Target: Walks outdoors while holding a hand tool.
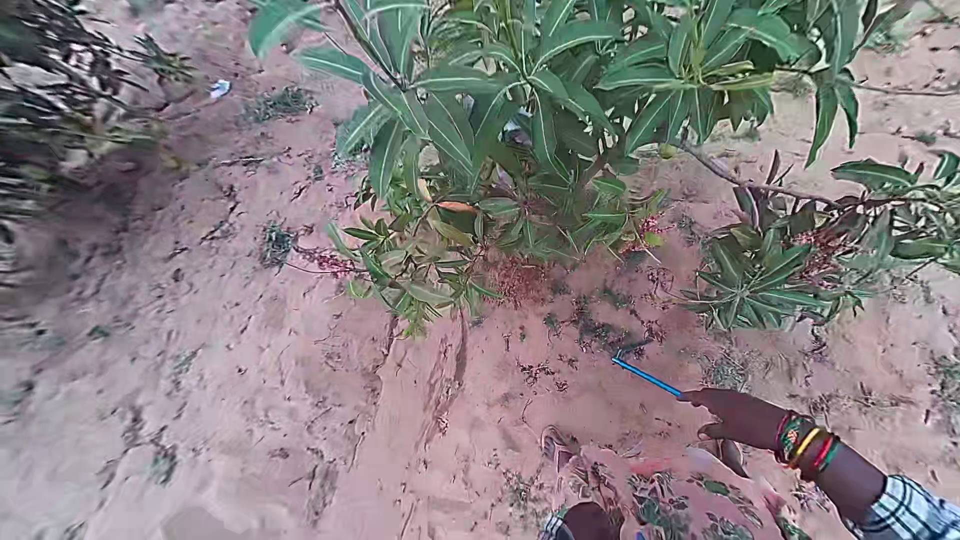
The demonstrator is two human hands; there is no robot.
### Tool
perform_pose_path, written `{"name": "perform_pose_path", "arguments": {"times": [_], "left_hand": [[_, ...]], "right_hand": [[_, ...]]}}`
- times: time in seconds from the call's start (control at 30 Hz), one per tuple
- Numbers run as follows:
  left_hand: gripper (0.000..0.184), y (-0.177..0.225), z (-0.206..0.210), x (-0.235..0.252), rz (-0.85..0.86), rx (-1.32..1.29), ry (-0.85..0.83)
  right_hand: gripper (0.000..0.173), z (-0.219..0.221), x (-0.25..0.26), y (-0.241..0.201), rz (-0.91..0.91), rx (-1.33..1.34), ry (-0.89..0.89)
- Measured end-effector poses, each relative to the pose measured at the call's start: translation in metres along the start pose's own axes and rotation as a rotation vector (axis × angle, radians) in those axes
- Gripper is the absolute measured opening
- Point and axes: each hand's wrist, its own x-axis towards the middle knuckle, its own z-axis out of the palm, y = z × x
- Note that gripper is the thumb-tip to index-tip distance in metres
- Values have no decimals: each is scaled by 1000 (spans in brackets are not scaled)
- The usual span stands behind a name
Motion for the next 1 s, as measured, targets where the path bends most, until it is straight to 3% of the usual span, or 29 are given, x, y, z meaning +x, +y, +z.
{"name": "perform_pose_path", "arguments": {"times": [0.07,0.17,0.23,0.33,0.47,0.63,0.7,0.77,0.9,1.0], "left_hand": [[44,-45,-3,87,-140,-93,229],[38,-21,-29,168,-226,-316,580],[36,-4,-23,217,-164,-503,668],[36,9,-11,300,-55,-649,621],[39,-1,18,377,-22,-620,397],[39,-54,44,426,-156,-653,362],[44,-66,38,434,-206,-497,259],[46,-66,22,431,-138,-373,211],[36,-59,-1,406,52,-821,436],[37,-75,-18,390,22,-879,460]], "right_hand": [[57,61,76,59,-53,61,-103],[51,133,177,155,-4,-5,-154],[51,176,224,220,60,-73,-277],[47,211,298,307,131,-103,-359],[40,232,381,381,239,-81,-252],[36,235,481,384,286,-70,-123],[48,242,513,376,343,-24,-75],[60,261,537,365,426,-23,-47],[55,288,558,341,630,-7,108],[46,292,573,347,658,-66,55]]}}
